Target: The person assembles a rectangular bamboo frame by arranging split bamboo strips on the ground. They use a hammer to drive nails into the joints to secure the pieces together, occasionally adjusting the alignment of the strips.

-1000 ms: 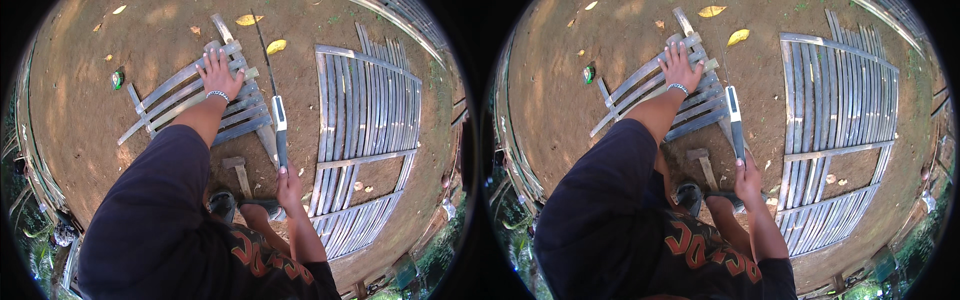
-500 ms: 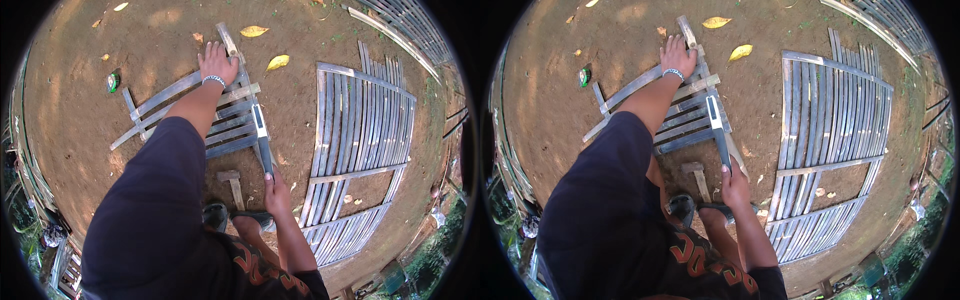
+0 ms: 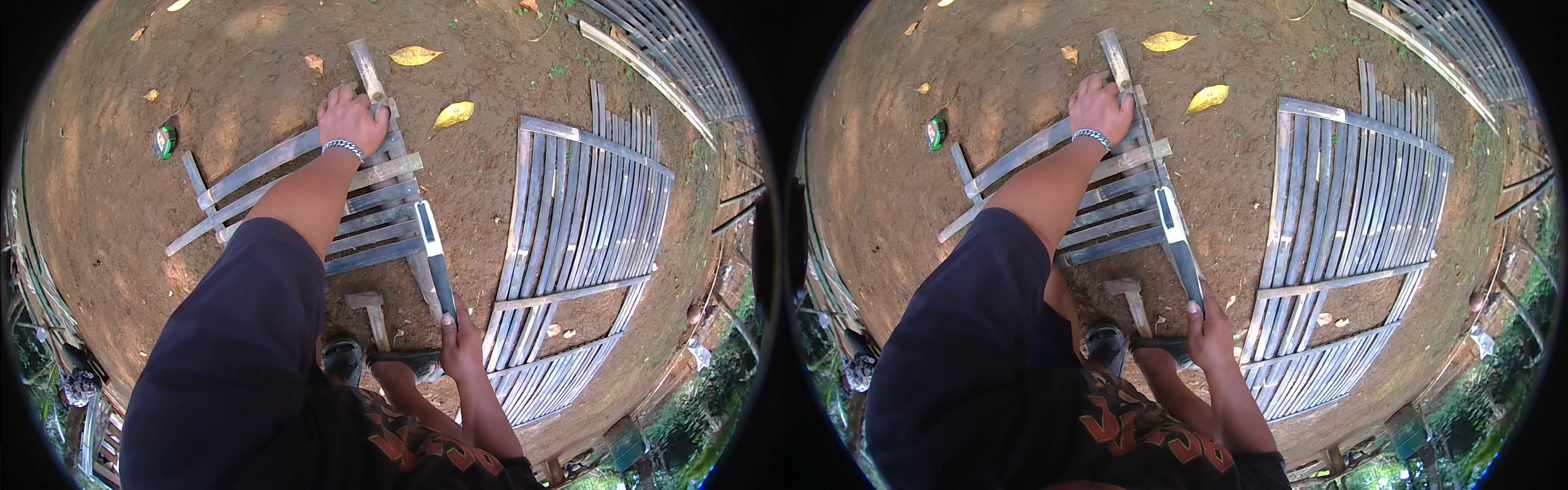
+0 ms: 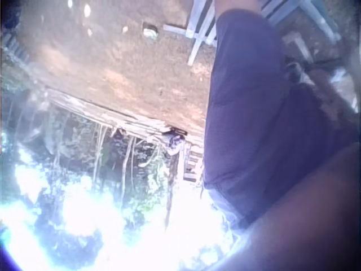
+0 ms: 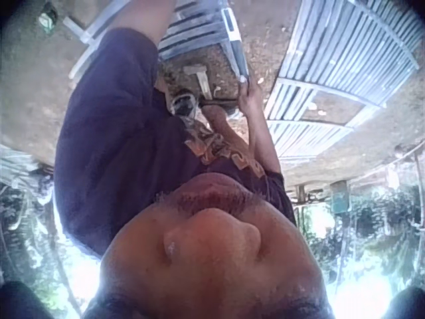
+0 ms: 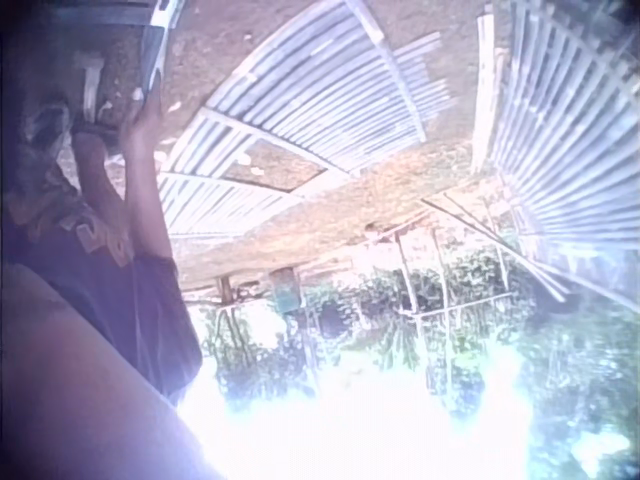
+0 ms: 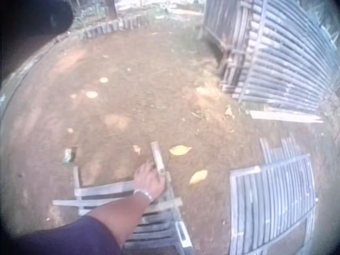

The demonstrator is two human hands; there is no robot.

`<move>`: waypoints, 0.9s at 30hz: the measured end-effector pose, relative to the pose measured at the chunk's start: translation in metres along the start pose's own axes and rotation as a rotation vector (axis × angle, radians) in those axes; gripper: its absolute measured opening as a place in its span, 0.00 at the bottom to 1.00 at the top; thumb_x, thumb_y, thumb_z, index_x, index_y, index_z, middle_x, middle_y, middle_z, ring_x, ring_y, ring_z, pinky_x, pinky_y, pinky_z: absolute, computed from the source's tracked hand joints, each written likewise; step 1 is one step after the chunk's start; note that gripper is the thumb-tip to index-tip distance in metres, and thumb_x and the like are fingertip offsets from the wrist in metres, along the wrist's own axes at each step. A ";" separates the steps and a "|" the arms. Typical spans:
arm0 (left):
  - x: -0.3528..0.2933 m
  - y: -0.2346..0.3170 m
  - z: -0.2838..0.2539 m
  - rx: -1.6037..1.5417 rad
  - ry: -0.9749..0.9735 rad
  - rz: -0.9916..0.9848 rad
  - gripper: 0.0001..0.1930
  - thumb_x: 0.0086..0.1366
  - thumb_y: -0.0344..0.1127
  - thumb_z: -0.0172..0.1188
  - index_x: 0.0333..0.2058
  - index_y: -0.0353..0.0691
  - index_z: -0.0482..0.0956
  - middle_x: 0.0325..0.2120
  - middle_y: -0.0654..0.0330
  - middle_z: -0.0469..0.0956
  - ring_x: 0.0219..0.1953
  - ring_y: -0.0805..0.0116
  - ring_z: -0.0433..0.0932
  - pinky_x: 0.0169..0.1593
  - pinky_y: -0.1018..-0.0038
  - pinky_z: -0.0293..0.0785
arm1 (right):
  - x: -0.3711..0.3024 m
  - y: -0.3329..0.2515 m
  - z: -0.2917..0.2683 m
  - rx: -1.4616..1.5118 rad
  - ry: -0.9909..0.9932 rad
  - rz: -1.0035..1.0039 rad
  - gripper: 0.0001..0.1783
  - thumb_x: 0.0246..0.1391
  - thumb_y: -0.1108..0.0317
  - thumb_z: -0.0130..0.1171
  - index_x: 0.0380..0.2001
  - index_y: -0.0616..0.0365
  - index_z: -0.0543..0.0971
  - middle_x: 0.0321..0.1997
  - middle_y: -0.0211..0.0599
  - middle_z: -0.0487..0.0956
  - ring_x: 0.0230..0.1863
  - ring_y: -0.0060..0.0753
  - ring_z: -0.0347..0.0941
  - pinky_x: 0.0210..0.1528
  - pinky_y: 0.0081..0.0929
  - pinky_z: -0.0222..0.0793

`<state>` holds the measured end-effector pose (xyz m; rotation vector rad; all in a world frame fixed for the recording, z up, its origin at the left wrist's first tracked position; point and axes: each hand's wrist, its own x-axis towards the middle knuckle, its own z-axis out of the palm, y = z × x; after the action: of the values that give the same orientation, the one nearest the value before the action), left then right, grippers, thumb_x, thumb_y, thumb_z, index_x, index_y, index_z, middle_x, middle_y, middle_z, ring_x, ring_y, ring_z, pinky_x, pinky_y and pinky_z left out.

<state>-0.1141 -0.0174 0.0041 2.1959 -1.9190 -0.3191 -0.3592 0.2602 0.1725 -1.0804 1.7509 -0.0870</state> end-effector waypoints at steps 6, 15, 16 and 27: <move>0.000 -0.002 0.002 -0.008 0.037 0.021 0.21 0.64 0.51 0.54 0.40 0.40 0.86 0.56 0.52 0.75 0.62 0.53 0.69 0.63 0.52 0.66 | 0.008 -0.019 -0.010 0.010 0.019 -0.029 0.27 0.71 0.55 0.47 0.67 0.57 0.68 0.41 0.61 0.81 0.44 0.62 0.81 0.47 0.46 0.74; 0.000 -0.002 0.007 -0.006 0.058 0.030 0.22 0.64 0.51 0.54 0.40 0.39 0.86 0.54 0.53 0.76 0.61 0.53 0.70 0.62 0.53 0.67 | 0.017 -0.030 -0.019 -0.080 0.030 -0.009 0.25 0.71 0.55 0.48 0.65 0.54 0.70 0.33 0.59 0.81 0.39 0.64 0.81 0.43 0.49 0.74; 0.000 -0.003 0.006 -0.010 0.051 0.027 0.22 0.64 0.51 0.53 0.40 0.39 0.86 0.54 0.53 0.76 0.61 0.53 0.70 0.62 0.53 0.67 | 0.020 -0.032 -0.018 -0.103 0.035 -0.011 0.25 0.71 0.55 0.48 0.65 0.54 0.70 0.33 0.60 0.81 0.39 0.65 0.81 0.43 0.50 0.74; 0.001 -0.002 0.001 0.003 0.024 0.015 0.21 0.63 0.51 0.54 0.40 0.39 0.86 0.56 0.53 0.75 0.62 0.54 0.70 0.62 0.51 0.66 | 0.028 -0.033 -0.015 -0.165 0.052 0.014 0.25 0.71 0.53 0.46 0.64 0.52 0.70 0.35 0.58 0.82 0.40 0.65 0.80 0.43 0.52 0.74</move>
<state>-0.1127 -0.0180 0.0028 2.1759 -1.9240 -0.2854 -0.3520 0.2156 0.1765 -1.1934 1.8369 0.0397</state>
